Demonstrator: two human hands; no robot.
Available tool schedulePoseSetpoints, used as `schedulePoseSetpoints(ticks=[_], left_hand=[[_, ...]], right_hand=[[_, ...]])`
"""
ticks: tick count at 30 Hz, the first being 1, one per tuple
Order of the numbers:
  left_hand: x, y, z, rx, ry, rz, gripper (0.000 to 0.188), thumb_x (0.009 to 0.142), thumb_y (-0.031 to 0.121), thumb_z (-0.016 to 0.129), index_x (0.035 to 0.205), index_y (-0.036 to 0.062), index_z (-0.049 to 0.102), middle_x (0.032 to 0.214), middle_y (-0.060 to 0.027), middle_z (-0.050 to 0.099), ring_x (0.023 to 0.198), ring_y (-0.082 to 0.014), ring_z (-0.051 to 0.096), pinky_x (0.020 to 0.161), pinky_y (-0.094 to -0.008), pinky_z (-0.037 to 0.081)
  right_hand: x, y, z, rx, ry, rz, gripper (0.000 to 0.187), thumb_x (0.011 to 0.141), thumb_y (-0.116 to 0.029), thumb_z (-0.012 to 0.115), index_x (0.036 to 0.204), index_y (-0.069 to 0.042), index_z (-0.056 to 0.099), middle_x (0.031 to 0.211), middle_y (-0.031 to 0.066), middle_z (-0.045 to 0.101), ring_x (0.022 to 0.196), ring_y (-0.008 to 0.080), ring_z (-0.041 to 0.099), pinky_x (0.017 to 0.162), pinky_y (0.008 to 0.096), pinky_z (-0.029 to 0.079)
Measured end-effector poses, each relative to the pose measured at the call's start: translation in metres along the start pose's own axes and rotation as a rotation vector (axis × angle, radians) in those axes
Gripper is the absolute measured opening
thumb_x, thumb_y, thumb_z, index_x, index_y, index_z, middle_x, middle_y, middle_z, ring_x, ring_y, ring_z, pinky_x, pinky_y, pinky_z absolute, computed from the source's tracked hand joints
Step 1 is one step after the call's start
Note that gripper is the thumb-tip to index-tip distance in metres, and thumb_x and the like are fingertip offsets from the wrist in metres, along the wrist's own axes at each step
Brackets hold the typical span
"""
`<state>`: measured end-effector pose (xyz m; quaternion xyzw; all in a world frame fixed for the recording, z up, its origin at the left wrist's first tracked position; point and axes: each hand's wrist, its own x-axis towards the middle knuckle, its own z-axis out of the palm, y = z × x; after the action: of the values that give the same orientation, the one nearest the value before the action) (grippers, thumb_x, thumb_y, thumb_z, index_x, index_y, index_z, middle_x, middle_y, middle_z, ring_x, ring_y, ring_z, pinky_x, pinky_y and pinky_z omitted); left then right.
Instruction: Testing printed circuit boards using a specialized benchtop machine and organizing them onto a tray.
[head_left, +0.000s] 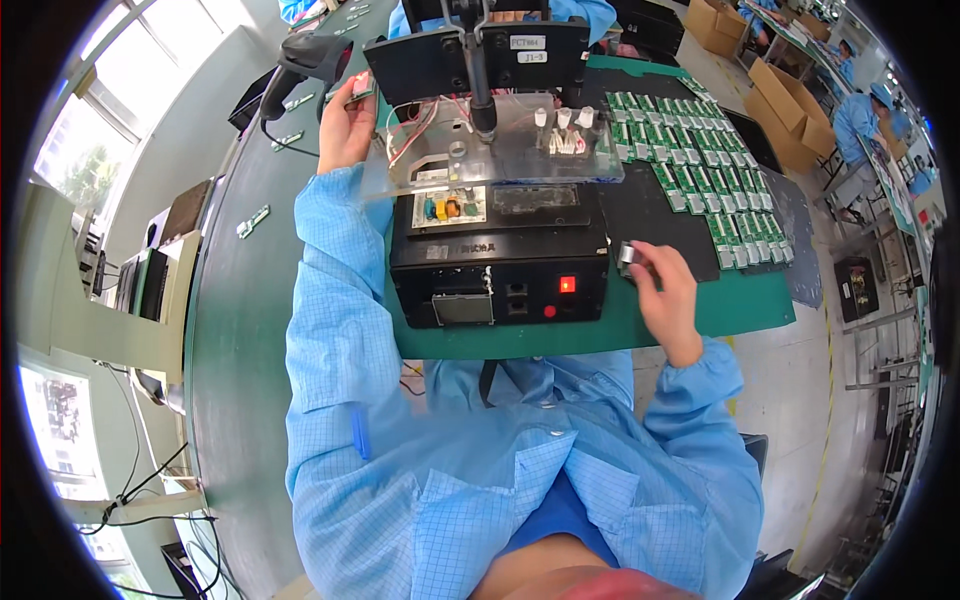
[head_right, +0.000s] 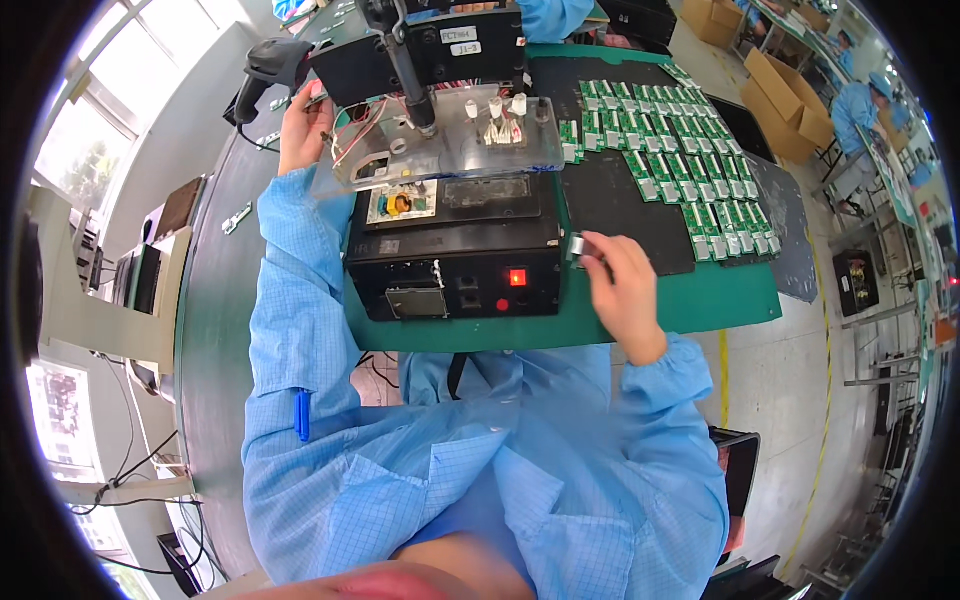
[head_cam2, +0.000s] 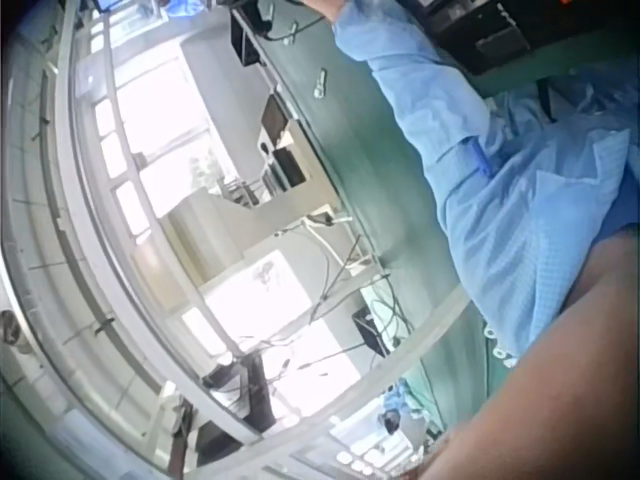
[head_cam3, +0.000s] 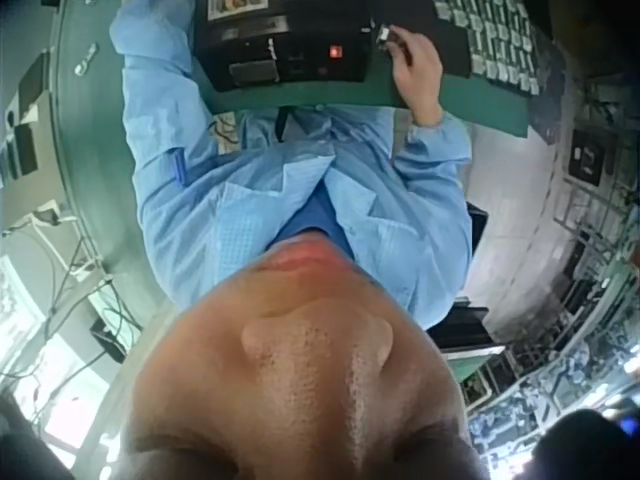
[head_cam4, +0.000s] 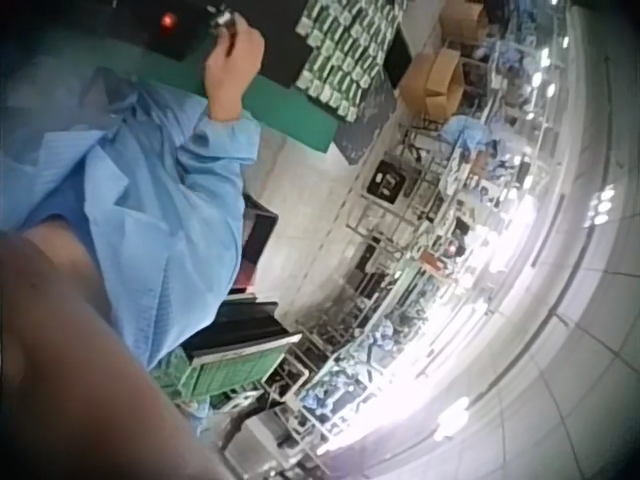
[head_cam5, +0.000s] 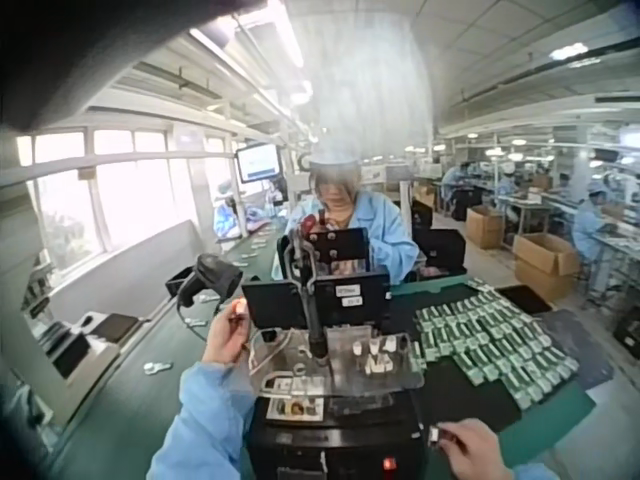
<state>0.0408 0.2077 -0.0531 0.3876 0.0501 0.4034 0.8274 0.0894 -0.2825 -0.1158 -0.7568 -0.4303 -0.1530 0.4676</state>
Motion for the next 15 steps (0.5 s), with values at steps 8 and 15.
schedulePoseSetpoints(ticks=[8, 15], left_hand=[[-0.056, 0.054, -0.057, -0.070, 0.298, 0.056, 0.010, 0.094, 0.001, 0.060, 0.102, -0.0039, 0.058, 0.102, -0.0124, 0.064, 0.099, -0.0226, 0.063, 0.091, -0.0325, 0.054], [-0.060, 0.048, -0.047, -0.015, 0.398, -0.030, 0.017, 0.094, -0.001, 0.058, 0.109, -0.0078, 0.055, 0.110, -0.0169, 0.061, 0.106, -0.0248, 0.061, 0.098, -0.0316, 0.053]], right_hand=[[0.065, -0.038, 0.070, -0.183, -0.132, -0.258, 0.020, 0.081, -0.006, 0.068, 0.100, -0.004, 0.064, 0.086, 0.0097, 0.062, 0.081, 0.0312, 0.057, 0.075, 0.0408, 0.047], [0.093, -0.033, 0.113, -0.263, -0.206, -0.227, 0.017, 0.086, -0.014, 0.065, 0.099, -0.004, 0.068, 0.094, 0.0121, 0.065, 0.094, 0.0337, 0.061, 0.080, 0.0439, 0.048]])
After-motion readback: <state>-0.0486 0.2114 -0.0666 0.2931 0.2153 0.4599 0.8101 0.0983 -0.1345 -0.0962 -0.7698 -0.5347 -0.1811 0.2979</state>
